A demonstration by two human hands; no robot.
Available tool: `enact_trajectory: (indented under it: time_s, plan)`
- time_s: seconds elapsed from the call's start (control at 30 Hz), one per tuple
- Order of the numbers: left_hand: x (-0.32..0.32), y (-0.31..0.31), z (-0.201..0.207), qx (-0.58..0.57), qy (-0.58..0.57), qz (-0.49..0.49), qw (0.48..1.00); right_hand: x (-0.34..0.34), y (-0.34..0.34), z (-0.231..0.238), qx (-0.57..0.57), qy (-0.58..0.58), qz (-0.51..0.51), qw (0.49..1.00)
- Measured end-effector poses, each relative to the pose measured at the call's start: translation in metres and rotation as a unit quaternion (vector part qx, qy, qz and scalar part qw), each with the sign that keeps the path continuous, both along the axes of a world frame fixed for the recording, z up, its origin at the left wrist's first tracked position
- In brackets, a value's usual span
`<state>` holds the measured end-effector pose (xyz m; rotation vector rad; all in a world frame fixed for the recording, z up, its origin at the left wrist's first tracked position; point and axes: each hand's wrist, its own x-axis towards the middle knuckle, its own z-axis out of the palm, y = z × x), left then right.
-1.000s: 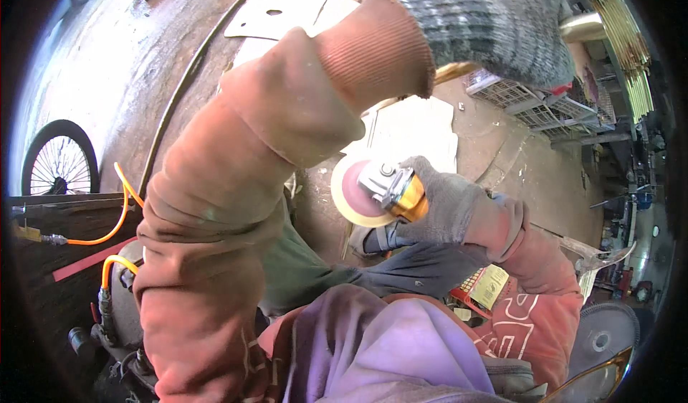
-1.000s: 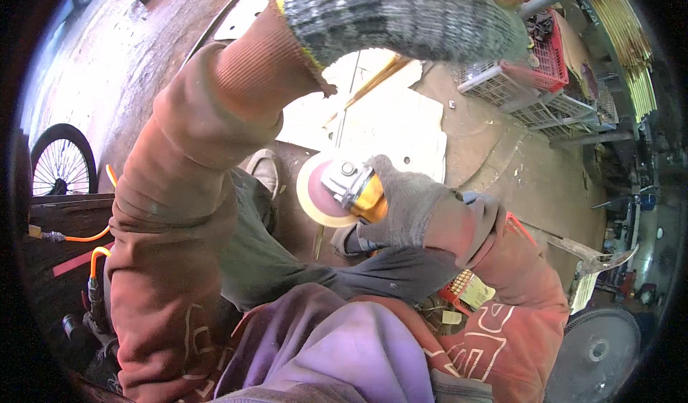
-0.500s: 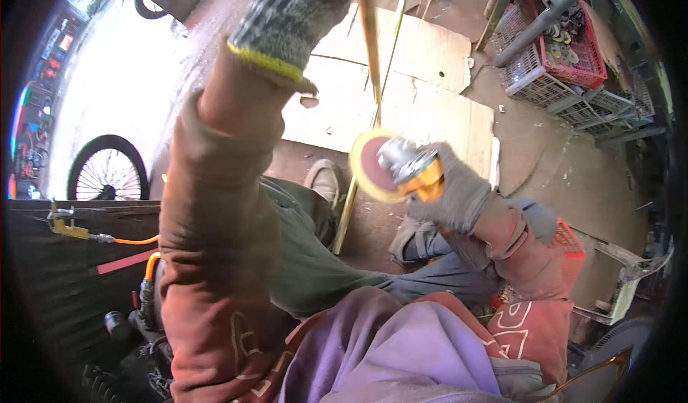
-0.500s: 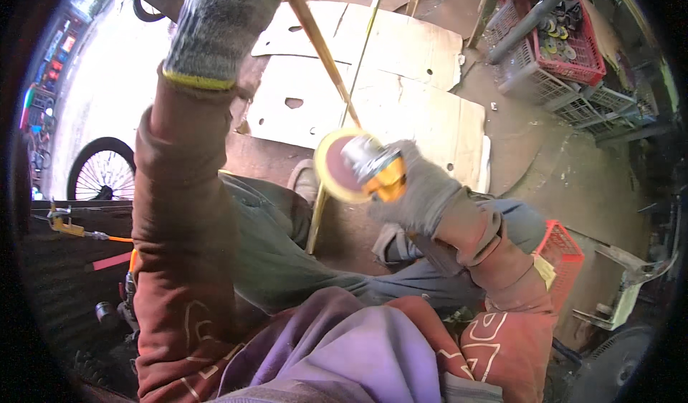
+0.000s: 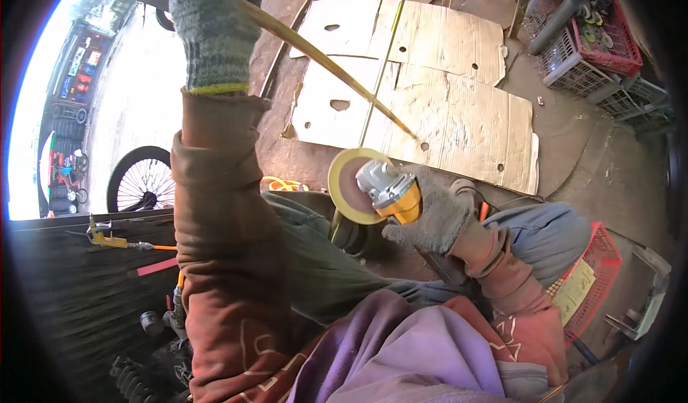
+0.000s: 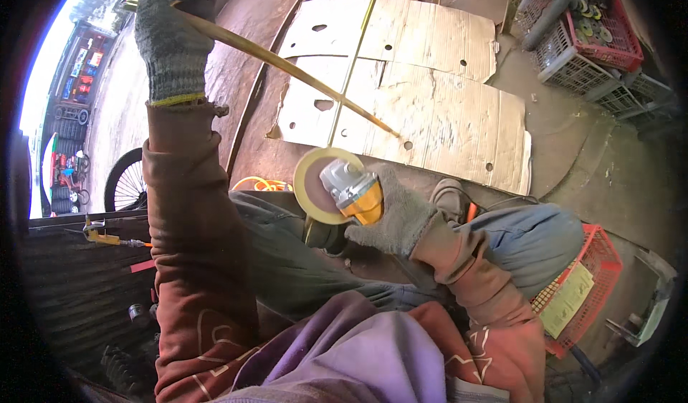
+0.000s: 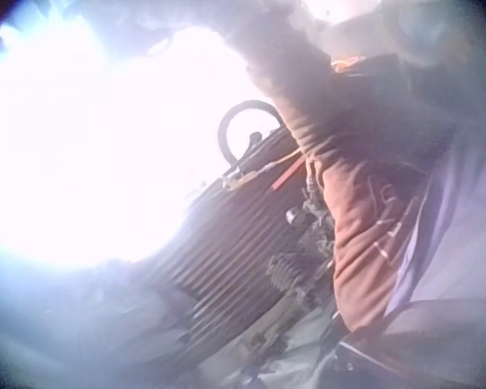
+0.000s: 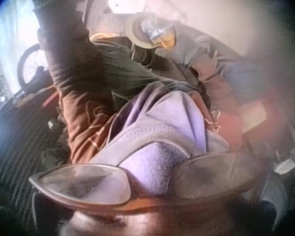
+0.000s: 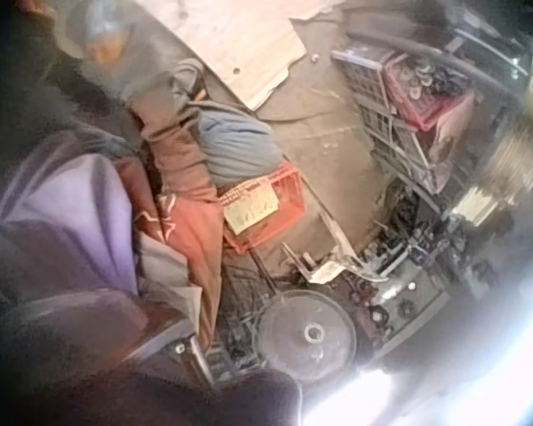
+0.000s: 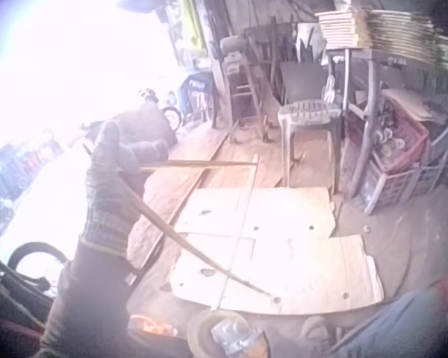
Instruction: The person uses an angle grinder to smooth the edges of a metal frame held by hand while sitting on the ground.
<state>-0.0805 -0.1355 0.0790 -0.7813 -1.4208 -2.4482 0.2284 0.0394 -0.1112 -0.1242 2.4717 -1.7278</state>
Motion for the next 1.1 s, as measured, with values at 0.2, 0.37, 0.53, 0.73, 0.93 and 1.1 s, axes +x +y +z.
enact_trajectory:
  time_s: [0.2, 0.37, 0.53, 0.73, 0.93, 1.1]
  plan:
    - [0.027, 0.022, 0.011, 0.008, 0.010, -0.080, 0.997, -0.022, 0.001, 0.016, 0.014, -0.049, -0.041, 0.998]
    - [0.019, 0.024, 0.016, -0.035, 0.105, -0.167, 0.980, -0.006, -0.001, 0.024, 0.046, 0.019, 0.018, 0.999]
    - [0.046, 0.040, 0.016, -0.023, 0.080, -0.132, 0.988, -0.014, 0.005, 0.027, -0.034, -0.114, -0.072, 0.990]
    - [0.050, 0.042, 0.019, -0.029, 0.079, -0.065, 0.994, -0.007, 0.009, 0.027, 0.101, -0.087, 0.007, 0.991]
    - [0.013, 0.023, -0.001, -0.021, 0.081, 0.011, 0.996, -0.007, 0.008, -0.017, -0.110, -0.056, -0.054, 0.991]
    - [-0.018, -0.007, 0.002, 0.042, -0.062, -0.093, 0.993, -0.005, 0.001, -0.021, -0.197, -0.069, -0.023, 0.978]
